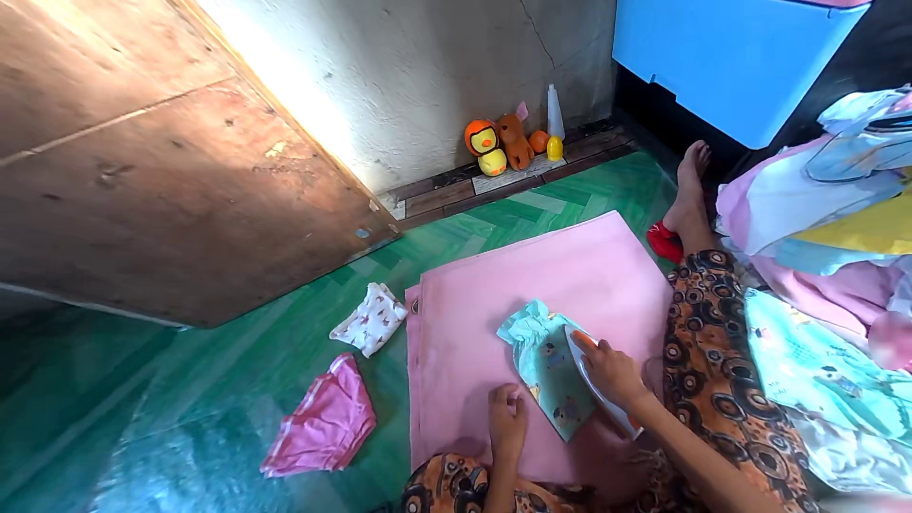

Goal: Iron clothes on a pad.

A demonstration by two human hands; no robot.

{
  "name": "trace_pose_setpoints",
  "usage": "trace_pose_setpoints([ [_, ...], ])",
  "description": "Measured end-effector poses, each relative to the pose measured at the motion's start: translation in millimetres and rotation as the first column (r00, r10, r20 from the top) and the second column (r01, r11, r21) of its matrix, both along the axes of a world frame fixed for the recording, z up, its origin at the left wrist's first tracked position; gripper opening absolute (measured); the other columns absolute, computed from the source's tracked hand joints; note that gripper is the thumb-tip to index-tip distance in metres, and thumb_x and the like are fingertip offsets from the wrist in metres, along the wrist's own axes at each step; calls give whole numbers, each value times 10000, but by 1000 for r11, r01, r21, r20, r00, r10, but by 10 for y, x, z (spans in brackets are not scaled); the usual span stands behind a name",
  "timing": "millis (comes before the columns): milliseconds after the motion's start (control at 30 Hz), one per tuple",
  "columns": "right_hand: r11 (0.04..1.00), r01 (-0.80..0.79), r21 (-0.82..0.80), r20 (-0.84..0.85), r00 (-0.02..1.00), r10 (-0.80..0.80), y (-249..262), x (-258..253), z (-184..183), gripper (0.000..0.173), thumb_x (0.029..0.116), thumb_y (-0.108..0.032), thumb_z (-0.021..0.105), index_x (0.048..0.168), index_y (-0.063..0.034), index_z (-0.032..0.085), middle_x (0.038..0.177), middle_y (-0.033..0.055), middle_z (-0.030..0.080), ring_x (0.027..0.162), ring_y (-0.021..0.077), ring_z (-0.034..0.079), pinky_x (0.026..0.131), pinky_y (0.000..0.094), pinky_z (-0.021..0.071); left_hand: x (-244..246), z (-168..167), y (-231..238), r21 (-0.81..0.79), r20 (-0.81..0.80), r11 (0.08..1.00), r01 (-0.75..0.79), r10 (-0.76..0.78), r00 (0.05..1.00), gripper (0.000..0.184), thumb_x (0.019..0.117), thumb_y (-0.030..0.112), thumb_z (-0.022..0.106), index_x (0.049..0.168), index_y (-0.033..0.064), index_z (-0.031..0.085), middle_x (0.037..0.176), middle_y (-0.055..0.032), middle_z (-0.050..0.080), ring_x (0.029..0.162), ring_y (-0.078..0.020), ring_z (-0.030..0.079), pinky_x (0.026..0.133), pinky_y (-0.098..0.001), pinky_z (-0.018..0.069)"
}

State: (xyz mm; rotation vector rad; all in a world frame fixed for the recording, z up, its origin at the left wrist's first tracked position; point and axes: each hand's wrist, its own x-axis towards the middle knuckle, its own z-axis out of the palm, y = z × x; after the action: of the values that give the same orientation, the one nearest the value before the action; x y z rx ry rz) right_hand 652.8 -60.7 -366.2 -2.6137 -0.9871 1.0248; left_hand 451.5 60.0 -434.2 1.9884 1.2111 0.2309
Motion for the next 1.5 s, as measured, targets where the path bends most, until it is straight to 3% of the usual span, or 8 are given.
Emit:
trace_pose_setpoints([
  [167,999,-19,33,-25,999,20,261,48,21,529,1109,-276,415,1627,-340,330,1448,274,532,1161,466,640,950,594,525,-19,28,-13,-19,-2,1000,-1,0,1000,292,975,47,586,1243,-38,666,1300,-266,593,1075,-334,655,927,-446,551],
  [467,996,-79,-35,-27,997,78,-66,-333,12,535,1109,-286,406,1631,-360,311,1416,288,545,1116,478,654,917,608,535,-5,-10,-13,-15,-1,1000,-6,6,1000,288,965,39,596,1232,-39,667,1295,-260,593,1071,-322,657,921,-429,557],
  [733,999,-48,-8,-23,999,48,329,-211,57,543,1107,-277,416,1632,-360,303,1439,269,537,1160,465,642,948,604,526,-33,-56,-6,24,30,1000,-7,6,1000,269,956,33,606,1203,-40,686,1245,-259,617,1033,-320,664,904,-430,560],
  [1067,994,-101,-41,-24,995,100,-62,-441,-9,532,1112,-300,398,1628,-386,303,1398,278,557,1103,472,660,902,606,543,-1,-33,-16,-6,15,1000,-15,15,1000,286,956,41,610,1224,-36,674,1273,-259,601,1050,-320,663,901,-426,565],
  [1333,995,-97,-9,-38,995,97,400,-352,45,540,1106,-278,406,1631,-358,308,1433,272,540,1146,465,646,941,604,529,-5,-7,-14,7,8,1000,-6,6,1000,289,959,49,612,1226,-40,673,1290,-266,595,1055,-321,665,908,-425,565],
  [1500,991,-129,-24,-43,991,128,298,-442,35,542,1108,-288,401,1633,-370,296,1424,280,542,1131,478,646,924,617,527,-15,-35,-17,17,32,1000,-9,8,999,278,958,48,609,1212,-41,679,1267,-265,606,1031,-318,669,896,-427,566],
])
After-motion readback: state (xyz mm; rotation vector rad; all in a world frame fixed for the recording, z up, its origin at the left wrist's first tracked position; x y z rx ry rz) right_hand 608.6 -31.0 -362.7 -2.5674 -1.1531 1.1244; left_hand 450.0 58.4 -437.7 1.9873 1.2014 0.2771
